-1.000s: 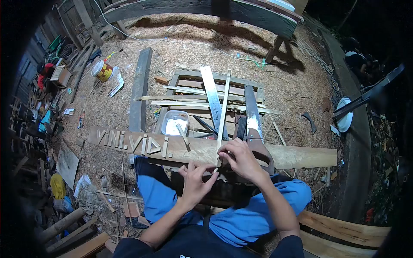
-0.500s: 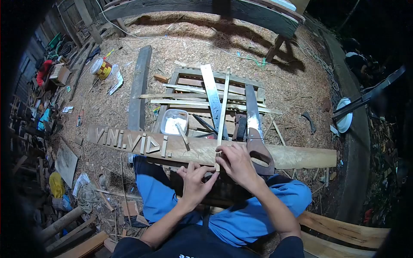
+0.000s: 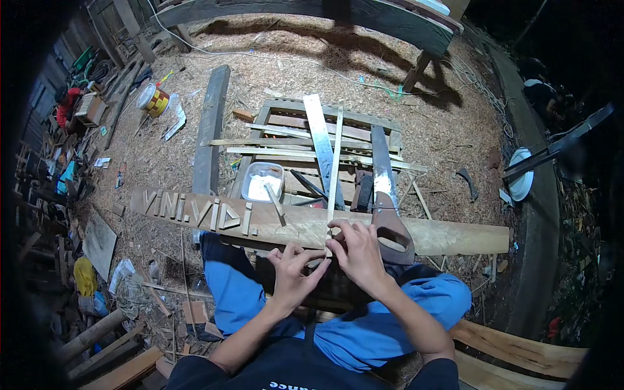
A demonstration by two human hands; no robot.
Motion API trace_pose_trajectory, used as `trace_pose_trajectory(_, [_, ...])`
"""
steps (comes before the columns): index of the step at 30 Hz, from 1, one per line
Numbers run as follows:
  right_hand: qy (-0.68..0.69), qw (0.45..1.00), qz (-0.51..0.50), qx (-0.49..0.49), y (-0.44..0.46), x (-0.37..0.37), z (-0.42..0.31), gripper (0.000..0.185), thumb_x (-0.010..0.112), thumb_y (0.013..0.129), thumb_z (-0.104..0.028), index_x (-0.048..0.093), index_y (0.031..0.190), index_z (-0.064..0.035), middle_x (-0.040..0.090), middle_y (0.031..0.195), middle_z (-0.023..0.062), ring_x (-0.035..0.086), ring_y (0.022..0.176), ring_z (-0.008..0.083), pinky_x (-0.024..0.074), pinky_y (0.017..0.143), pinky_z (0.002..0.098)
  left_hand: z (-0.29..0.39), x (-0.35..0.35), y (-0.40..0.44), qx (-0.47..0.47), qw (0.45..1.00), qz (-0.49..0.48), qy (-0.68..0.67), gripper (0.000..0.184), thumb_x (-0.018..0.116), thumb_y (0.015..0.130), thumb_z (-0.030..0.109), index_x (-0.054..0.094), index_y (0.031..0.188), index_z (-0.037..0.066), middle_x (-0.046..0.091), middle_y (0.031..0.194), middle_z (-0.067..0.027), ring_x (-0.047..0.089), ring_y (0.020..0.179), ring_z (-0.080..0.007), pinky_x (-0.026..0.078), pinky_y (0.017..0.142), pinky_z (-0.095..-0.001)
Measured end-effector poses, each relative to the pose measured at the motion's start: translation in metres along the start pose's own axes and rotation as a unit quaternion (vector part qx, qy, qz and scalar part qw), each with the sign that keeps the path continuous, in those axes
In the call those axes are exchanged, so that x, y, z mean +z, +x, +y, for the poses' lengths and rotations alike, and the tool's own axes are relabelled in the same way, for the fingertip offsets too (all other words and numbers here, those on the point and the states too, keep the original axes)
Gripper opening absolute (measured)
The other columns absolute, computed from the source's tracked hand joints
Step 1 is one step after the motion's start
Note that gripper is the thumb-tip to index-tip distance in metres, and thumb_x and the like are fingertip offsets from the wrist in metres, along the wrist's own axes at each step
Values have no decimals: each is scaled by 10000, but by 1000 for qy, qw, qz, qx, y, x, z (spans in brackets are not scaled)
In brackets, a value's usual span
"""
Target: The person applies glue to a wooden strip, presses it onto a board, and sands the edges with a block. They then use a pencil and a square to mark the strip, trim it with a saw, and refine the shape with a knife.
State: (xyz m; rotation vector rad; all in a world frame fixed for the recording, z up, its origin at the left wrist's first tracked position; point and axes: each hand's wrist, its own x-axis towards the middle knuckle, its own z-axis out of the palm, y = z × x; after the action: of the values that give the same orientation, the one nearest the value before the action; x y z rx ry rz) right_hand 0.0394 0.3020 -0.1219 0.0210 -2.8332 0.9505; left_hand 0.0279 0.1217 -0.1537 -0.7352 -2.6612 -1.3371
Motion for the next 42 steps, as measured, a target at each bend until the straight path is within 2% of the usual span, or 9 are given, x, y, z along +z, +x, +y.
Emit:
trace_pose_trajectory(14, [3,1000,19,-3,0,0,-2,244,714,922,-189,656,1139,-94,725,840,78,627,930,281,406,869,447,2,3,3,12,999,20,37,290,872,757,200,801,1037,171,709,882,41,547,836,-139,280,888,-380])
trace_pose_trajectory(16, [9,999,-26,18,-1,-3,-1,244,740,913,-217,679,1116,-96,709,835,37,612,930,246,390,893,433,2,4,3,11,999,13,41,293,867,762,199,798,1046,173,719,888,45,549,846,-139,280,891,-383])
trace_pose_trajectory(26, [58,997,-19,46,5,-2,-3,276,769,861,-211,687,1100,-98,699,834,20,614,943,242,391,893,422,1,-4,3,-44,999,-12,19,308,842,812,198,783,1112,159,736,889,50,546,894,-143,279,910,-390])
trace_pose_trajectory(29, [59,997,-1,41,9,-5,-1,292,763,846,-191,684,1109,-92,692,844,36,611,975,251,395,915,419,-1,-14,4,-42,999,-4,29,284,846,811,202,796,1087,158,720,894,39,538,885,-145,277,909,-388])
trace_pose_trajectory(32, [4,998,50,-34,11,-3,-1,291,741,855,-161,672,1117,-55,679,844,82,634,889,268,461,844,416,-1,-22,3,-52,998,-11,26,245,853,805,210,811,1041,157,665,879,16,532,877,-150,272,914,-387])
trace_pose_trajectory(34, [80,995,41,35,10,3,-6,241,695,873,-105,656,1095,-22,668,843,152,645,868,351,490,822,462,-2,-21,3,-70,997,-26,16,226,857,802,215,818,1016,156,629,868,3,530,874,-153,268,918,-386])
trace_pose_trajectory(37, [128,989,18,66,9,3,-13,210,689,865,-64,663,1062,7,648,862,194,652,804,377,522,761,459,-5,-12,0,-35,999,-15,3,236,835,816,274,815,1026,167,607,822,-30,536,862,-169,267,879,-409])
trace_pose_trajectory(41, [139,988,5,64,10,8,-5,186,695,854,-39,669,1029,18,645,885,197,663,784,369,530,724,454,-1,-8,1,-41,999,-14,3,240,839,803,295,818,1019,194,605,841,-25,541,861,-166,266,877,-414])
trace_pose_trajectory(42, [134,990,11,45,9,10,-1,187,716,851,-45,675,1021,22,644,869,174,664,757,307,537,698,407,0,-8,2,-40,999,-9,2,241,841,798,301,820,1017,202,603,844,-23,542,860,-166,265,878,-414])
